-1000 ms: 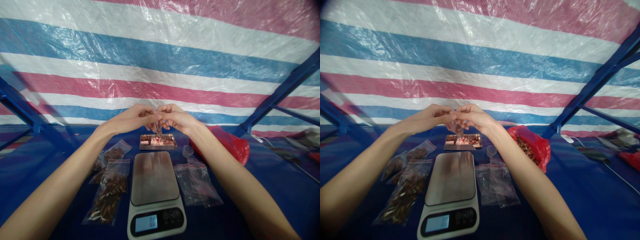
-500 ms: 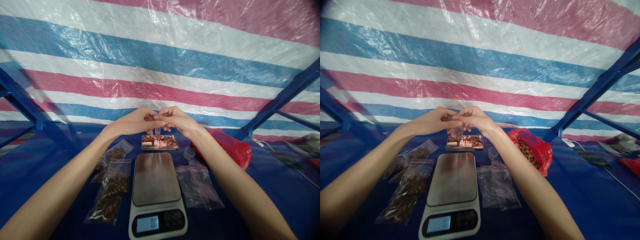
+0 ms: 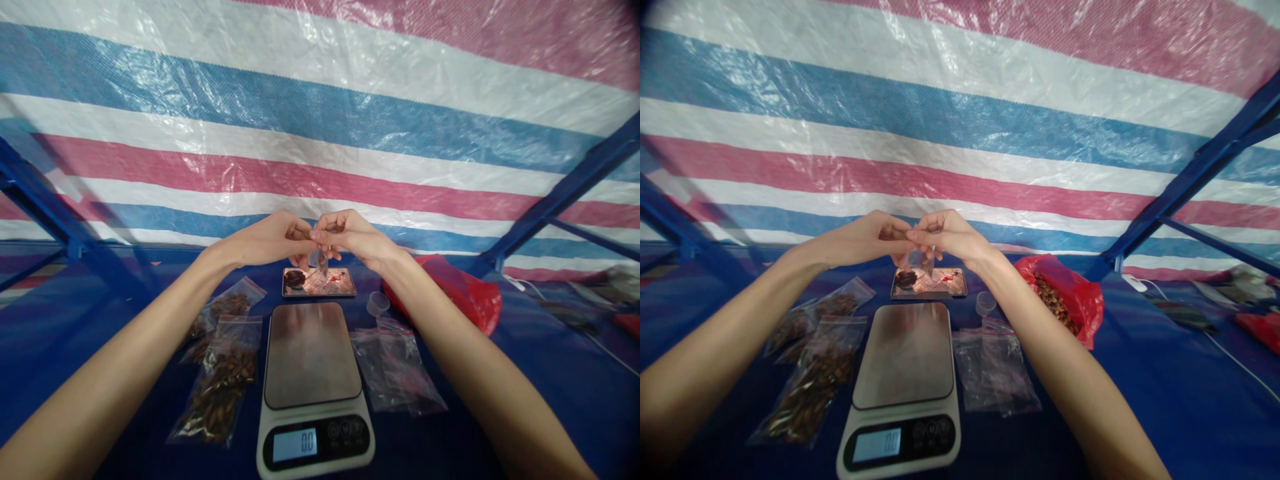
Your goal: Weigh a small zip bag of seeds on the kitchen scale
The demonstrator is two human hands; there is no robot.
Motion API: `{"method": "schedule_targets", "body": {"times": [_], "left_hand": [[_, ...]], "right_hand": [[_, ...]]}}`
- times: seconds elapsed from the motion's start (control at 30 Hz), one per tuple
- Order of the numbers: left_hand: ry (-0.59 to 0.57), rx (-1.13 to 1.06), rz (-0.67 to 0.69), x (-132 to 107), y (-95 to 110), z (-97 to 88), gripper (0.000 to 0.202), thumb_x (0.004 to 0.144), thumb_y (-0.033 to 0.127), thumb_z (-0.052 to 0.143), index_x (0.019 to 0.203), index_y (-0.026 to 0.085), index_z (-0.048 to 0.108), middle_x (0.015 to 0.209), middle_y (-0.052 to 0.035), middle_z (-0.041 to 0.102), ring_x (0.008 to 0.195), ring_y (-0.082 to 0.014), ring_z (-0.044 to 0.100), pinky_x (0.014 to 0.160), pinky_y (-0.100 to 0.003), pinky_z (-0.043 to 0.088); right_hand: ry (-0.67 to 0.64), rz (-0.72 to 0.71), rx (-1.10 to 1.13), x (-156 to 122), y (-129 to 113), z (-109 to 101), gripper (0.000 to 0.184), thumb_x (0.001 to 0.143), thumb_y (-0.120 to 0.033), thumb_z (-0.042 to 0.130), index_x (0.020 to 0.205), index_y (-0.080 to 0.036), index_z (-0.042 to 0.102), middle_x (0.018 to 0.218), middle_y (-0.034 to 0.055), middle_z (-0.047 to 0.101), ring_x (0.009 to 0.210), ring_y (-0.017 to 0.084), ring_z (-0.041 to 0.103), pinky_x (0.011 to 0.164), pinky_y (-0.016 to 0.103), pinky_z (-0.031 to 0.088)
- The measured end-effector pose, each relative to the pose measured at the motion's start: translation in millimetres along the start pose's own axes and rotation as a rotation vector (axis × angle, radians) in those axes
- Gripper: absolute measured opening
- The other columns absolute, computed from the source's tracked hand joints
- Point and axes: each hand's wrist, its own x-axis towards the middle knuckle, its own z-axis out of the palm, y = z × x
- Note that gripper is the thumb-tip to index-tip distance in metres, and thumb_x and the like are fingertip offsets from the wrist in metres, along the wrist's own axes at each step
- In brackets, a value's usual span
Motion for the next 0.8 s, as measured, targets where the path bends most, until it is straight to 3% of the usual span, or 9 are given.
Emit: {"method": "schedule_targets", "body": {"times": [0.23, 0.37, 0.53, 0.8], "left_hand": [[-0.018, -0.085, -0.011, 2.4, -9.4, -1.1, 0.026, 0.094, 0.042, 0.066, 0.096, 0.022, 0.082, 0.08, -0.0046, 0.079, 0.071, -0.016, 0.072, 0.062, -0.026, 0.053], [-0.003, -0.021, 0.012, 1.4, -10.4, -0.2, 0.024, 0.097, 0.032, 0.06, 0.083, 0.02, 0.075, 0.063, 0.0005, 0.07, 0.059, -0.0118, 0.068, 0.056, -0.022, 0.047], [-0.043, 0.048, -0.033, -0.1, -5.3, 0.2, 0.034, 0.1, 0.036, 0.052, 0.078, 0.018, 0.07, 0.056, 0.0029, 0.067, 0.049, -0.0105, 0.065, 0.052, -0.021, 0.045], [0.051, 0.196, -0.172, -1.9, 5.7, 1.0, 0.034, 0.087, 0.029, 0.057, 0.055, 0.019, 0.061, 0.046, -0.0005, 0.062, 0.043, -0.0121, 0.06, 0.045, -0.023, 0.035]], "right_hand": [[0.005, -0.001, -0.036, 0.7, 3.3, 1.2, 0.034, 0.081, -0.046, 0.086, 0.074, -0.017, 0.07, 0.063, 0.0, 0.066, 0.051, 0.009, 0.056, 0.044, 0.024, 0.037], [0.039, -0.034, -0.096, 2.0, 6.2, 3.1, 0.031, 0.085, -0.045, 0.082, 0.076, -0.017, 0.07, 0.062, -0.0015, 0.064, 0.051, 0.009, 0.055, 0.045, 0.022, 0.04], [0.027, -0.079, -0.17, 2.8, 7.7, 1.8, 0.022, 0.089, -0.035, 0.075, 0.079, -0.017, 0.069, 0.063, -0.0022, 0.063, 0.052, 0.009, 0.056, 0.046, 0.022, 0.042], [0.076, 0.016, -0.122, 6.9, 8.1, 18.4, 0.007, 0.079, -0.022, 0.066, 0.075, -0.017, 0.066, 0.056, -0.0027, 0.062, 0.051, 0.014, 0.064, 0.05, 0.026, 0.051]]}}
